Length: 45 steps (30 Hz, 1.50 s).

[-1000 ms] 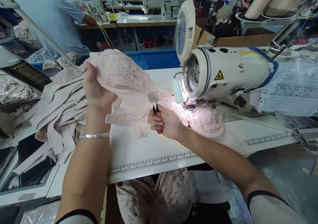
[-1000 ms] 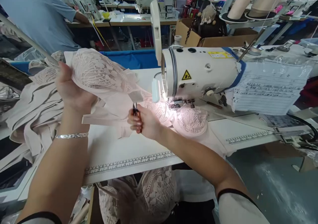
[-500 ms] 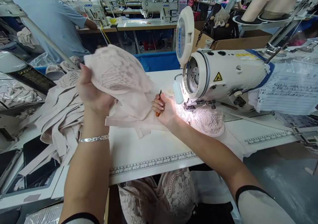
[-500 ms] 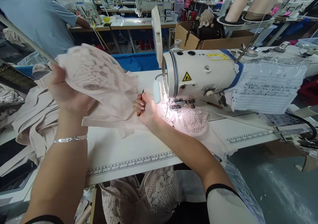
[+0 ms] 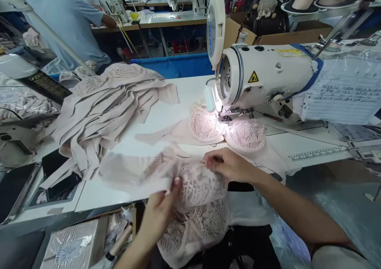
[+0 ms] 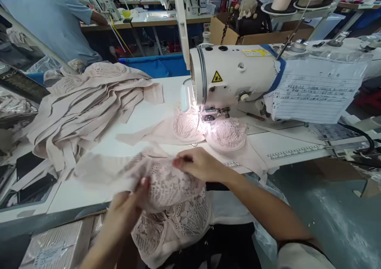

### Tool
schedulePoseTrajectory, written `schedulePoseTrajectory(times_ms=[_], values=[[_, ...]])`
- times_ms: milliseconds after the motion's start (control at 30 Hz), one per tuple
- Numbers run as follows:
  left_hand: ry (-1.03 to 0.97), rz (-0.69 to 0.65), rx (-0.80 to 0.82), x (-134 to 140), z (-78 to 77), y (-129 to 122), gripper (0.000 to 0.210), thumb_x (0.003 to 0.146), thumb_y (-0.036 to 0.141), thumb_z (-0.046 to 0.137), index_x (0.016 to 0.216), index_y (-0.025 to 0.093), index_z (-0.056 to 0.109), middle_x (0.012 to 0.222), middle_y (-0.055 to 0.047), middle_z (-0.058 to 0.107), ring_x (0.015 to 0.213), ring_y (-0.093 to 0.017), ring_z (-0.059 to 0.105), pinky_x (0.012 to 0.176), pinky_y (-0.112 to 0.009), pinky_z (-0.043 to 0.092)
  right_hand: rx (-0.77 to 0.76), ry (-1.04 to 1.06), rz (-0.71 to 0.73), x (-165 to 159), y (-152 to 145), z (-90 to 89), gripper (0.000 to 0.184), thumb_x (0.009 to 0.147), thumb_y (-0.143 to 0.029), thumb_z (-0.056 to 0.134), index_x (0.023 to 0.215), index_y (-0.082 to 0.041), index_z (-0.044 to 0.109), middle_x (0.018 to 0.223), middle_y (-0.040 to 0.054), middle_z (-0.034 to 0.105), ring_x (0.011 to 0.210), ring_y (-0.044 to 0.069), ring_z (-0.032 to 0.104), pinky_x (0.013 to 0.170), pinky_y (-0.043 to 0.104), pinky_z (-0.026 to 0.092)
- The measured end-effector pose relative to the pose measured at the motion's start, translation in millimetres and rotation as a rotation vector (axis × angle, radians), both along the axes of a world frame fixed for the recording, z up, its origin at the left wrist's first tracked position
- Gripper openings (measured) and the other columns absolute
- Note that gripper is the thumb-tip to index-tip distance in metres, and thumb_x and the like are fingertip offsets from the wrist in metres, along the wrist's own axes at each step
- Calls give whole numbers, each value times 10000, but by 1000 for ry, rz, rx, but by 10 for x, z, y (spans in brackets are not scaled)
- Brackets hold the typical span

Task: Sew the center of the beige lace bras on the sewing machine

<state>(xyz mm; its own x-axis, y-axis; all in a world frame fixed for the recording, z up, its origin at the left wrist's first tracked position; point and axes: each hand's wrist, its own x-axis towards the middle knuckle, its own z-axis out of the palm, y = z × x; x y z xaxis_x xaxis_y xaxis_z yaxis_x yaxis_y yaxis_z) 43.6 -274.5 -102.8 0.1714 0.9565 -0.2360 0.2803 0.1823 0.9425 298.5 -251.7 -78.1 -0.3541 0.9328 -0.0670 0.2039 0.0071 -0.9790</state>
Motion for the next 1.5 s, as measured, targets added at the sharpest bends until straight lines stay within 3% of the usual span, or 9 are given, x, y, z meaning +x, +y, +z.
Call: schedulePoseTrajectory(times_ms=[133, 233, 300, 400, 533, 633, 800, 1000, 1500], values=[[277, -695, 79, -156, 57, -317, 508, 946, 607, 564, 1261, 235, 708, 1027, -112, 770, 979, -299, 722, 843, -357, 571, 43, -231, -80, 73, -441, -24, 411, 943, -494, 615, 689, -174, 570, 615, -44, 457, 576, 98, 411, 546, 244, 275], [-85, -1112, 150, -247, 273, -275, 363, 998, 484, 548, 1230, 265, 721, 941, -74, 790, 790, -203, 745, 718, -240, 569, 74, -290, -128, 158, -691, -57, 265, 973, -337, 563, 800, -171, 675, 677, -11, 613, 603, 115, 525, 557, 236, 341], [-271, -1012, 280, -135, 342, -189, 317, 1054, 336, 454, 1194, 237, 720, 826, -64, 768, 707, -161, 721, 684, -213, 560, 117, -276, -113, 181, -804, -71, 183, 955, -267, 590, 860, -180, 721, 757, 6, 706, 665, 127, 616, 596, 228, 402], [41, -807, 548, 201, 308, -49, 343, 996, 110, 485, 1249, 228, 685, 1192, -133, 712, 1138, -242, 661, 949, -357, 550, 225, -255, -70, 184, -931, -66, 93, 917, -218, 670, 870, -188, 744, 790, 2, 755, 693, 121, 668, 643, 215, 442], [134, -1121, 697, 418, 249, 115, 105, 897, 137, 687, 845, 193, 759, 1612, -118, 410, 1544, -359, 238, 1214, -566, 287, 254, -161, 71, 262, -1082, -7, 81, 904, -195, 720, 829, -174, 739, 730, -14, 738, 628, 89, 641, 624, 195, 438], [-46, -1187, 590, 284, 250, 208, 193, 875, 225, 749, 683, 204, 731, 1465, -110, 596, 1431, -353, 457, 1236, -564, 213, 207, -16, 180, 386, -1165, 2, 167, 907, -246, 739, 762, -165, 722, 647, -26, 667, 554, 70, 547, 562, 198, 397], [-358, -859, 29, 87, 44, 125, 303, 918, 385, 701, 693, 194, 771, 678, -80, 724, 655, -187, 657, 838, -373, 528, 117, 186, 215, 510, -1186, -218, 326, 839, -436, 796, 685, -171, 688, 640, -26, 522, 568, 86, 433, 522, 234, 333], [-741, -338, -493, 236, -319, -255, 477, 727, 448, 868, 521, 151, 556, 471, -1, 516, 452, -109, 480, 455, -213, 399, -161, 453, 91, 393, -1186, -541, 471, 935, -479, 676, 610, -173, 525, 659, -1, 544, 573, 98, 454, 520, 246, 324], [-1091, -11, -665, 387, -479, -526, 559, 770, 306, 826, 575, 208, 312, 450, 107, 256, 345, -39, 272, 361, -160, 314, -303, 753, -66, 224, -1140, -824, 586, 767, -583, 802, 539, -209, 413, 452, -73, 394, 401, 71, 294, 417, 224, 237]])
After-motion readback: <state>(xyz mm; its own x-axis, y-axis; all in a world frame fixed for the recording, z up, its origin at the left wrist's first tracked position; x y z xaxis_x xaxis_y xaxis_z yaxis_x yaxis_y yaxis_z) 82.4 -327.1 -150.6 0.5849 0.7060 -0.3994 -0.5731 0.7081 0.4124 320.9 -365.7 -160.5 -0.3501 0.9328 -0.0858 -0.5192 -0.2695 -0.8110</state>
